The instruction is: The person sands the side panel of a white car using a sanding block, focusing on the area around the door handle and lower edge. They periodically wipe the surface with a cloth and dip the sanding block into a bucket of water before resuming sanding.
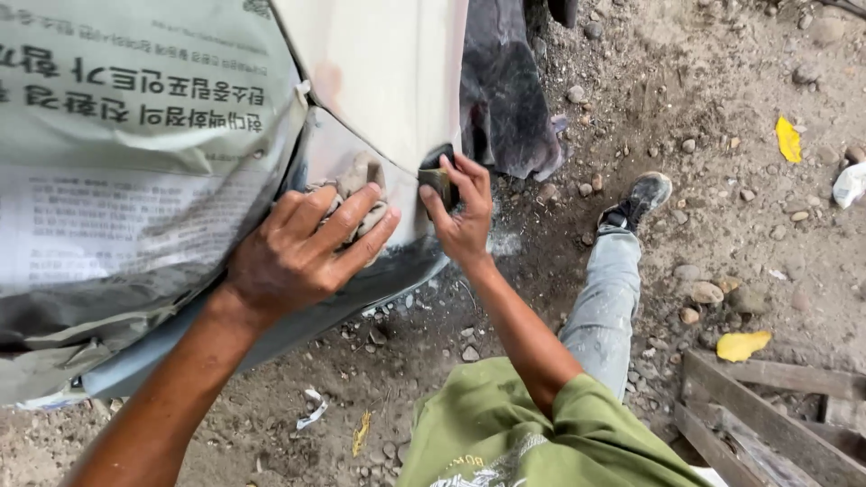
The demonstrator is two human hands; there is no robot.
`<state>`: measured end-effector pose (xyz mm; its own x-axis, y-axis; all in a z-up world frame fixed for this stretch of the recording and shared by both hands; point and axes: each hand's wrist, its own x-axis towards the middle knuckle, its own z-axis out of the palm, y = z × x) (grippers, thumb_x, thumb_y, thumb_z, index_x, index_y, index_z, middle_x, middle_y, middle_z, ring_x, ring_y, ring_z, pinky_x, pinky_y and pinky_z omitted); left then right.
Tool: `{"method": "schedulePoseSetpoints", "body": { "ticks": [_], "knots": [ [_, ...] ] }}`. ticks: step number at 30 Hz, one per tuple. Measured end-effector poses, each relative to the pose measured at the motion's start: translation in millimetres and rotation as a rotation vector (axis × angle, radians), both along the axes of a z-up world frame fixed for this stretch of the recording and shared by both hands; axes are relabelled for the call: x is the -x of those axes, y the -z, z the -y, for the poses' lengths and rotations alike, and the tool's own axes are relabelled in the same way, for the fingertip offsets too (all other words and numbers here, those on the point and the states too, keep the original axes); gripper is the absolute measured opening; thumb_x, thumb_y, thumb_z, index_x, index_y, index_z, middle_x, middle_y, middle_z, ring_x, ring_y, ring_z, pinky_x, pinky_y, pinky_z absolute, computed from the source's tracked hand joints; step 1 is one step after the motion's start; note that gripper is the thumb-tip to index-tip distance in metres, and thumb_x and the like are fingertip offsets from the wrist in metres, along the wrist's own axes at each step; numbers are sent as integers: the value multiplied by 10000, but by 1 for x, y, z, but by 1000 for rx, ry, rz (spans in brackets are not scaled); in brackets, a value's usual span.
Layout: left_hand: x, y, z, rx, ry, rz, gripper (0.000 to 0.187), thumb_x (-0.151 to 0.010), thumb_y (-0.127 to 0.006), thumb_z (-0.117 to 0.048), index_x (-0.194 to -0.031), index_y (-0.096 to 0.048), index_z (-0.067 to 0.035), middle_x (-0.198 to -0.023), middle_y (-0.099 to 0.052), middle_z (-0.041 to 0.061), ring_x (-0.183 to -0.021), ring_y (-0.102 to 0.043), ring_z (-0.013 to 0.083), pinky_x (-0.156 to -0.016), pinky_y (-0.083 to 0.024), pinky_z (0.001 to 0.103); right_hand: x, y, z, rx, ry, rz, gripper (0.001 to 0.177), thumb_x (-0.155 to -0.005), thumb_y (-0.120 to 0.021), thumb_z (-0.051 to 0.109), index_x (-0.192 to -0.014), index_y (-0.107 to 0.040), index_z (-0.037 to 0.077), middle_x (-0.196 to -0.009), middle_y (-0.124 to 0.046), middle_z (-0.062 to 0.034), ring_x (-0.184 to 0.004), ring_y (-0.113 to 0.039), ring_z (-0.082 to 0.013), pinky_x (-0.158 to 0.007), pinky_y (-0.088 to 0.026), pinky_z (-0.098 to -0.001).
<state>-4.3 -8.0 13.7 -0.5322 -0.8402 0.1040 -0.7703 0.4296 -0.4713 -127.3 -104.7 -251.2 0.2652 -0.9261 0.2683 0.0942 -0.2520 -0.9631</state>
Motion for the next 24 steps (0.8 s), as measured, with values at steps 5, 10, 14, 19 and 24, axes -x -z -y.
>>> {"method": "schedulePoseSetpoints", "body": {
  "ticks": [5, 10, 14, 19, 24],
  "knots": [
    [-4, 12, -4, -14, -14, -52, 344, -996, -685, -157, -1337, -728, -177, -1350, -663, 69, -1030, -599, 205, -821, -520, 341, -1, 34, 7, 194, -11, 39, 449, -971, -800, 131, -1385, -637, 73, -1450, -516, -137, -1312, -585, -258, -1069, -567, -368],
    [-4, 13, -1, -9, -20, -30, 354, -992, -677, -143, -1338, -732, -196, -1352, -668, 72, -1016, -605, 192, -794, -509, 319, -4, 38, 20, 292, -18, 56, 466, -962, -820, 117, -1388, -633, 102, -1478, -483, -142, -1308, -583, -244, -1052, -578, -357],
    [-7, 14, -2, -1, -18, -32, 357, -993, -683, -139, -1339, -726, -212, -1365, -662, 67, -1008, -608, 193, -789, -505, 318, -3, 32, 19, 345, -9, 14, 476, -944, -830, 134, -1378, -637, 102, -1487, -471, -151, -1325, -541, -271, -1074, -550, -380],
    [0, 9, -3, -39, -32, -61, 367, -972, -678, -138, -1330, -734, -189, -1359, -663, 69, -1013, -610, 208, -804, -519, 334, 4, 47, 13, 373, 1, -21, 472, -943, -833, 137, -1375, -648, 90, -1482, -493, -141, -1304, -532, -267, -1074, -516, -383],
    [-3, 16, -1, -10, -21, -58, 360, -1004, -685, -138, -1354, -733, -212, -1357, -670, 74, -1005, -597, 182, -757, -492, 303, -3, 34, 16, 313, -11, 48, 456, -974, -809, 128, -1396, -639, 91, -1481, -485, -134, -1312, -553, -269, -1079, -534, -370]
  ]
}}
